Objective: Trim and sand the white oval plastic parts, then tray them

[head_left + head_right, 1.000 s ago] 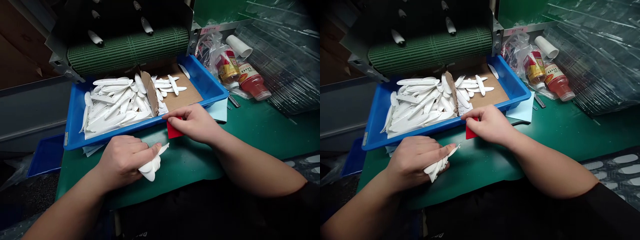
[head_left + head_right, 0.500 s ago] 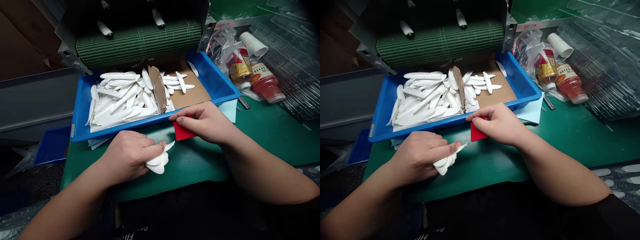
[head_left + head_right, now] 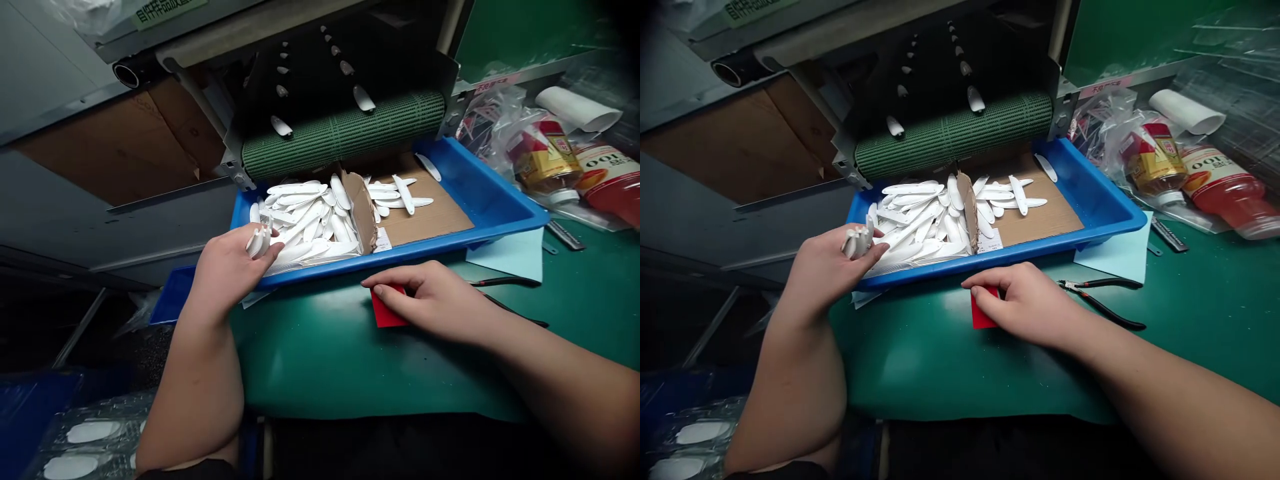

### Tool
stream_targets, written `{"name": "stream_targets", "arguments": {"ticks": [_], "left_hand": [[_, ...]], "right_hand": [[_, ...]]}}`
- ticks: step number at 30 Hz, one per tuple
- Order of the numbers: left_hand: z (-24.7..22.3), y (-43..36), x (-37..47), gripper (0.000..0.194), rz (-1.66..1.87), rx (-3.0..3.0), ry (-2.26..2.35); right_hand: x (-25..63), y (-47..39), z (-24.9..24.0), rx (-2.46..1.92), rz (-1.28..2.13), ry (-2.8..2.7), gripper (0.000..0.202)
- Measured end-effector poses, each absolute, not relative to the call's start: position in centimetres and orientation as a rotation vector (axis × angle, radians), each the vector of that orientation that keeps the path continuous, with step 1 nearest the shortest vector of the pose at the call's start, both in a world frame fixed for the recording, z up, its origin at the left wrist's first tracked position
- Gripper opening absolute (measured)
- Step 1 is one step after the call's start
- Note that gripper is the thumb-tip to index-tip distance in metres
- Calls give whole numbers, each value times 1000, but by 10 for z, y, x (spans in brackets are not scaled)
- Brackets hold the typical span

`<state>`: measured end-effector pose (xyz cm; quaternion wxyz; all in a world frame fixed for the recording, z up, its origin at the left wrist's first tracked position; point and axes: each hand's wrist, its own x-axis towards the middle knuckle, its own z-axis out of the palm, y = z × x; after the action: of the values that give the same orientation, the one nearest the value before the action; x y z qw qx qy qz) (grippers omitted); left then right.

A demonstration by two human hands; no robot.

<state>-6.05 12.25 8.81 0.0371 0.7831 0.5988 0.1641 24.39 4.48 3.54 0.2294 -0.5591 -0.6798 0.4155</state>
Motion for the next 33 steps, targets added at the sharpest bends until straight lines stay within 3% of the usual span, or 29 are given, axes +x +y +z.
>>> {"name": "stream_targets", "arguments": {"ticks": [4,9,33], "left_hand": [[79,138,-65,22,145,2499,1690],[78,145,-63,24,29,2376,1717],[78,145,-64,32,141,2169,1757]], "right_hand": [[242,44,36,-1540,1139,-1948,32],[237,43,37,-1478,1171,-2005,32],[238,39,37,-1404,1104,-2115,35]]}}
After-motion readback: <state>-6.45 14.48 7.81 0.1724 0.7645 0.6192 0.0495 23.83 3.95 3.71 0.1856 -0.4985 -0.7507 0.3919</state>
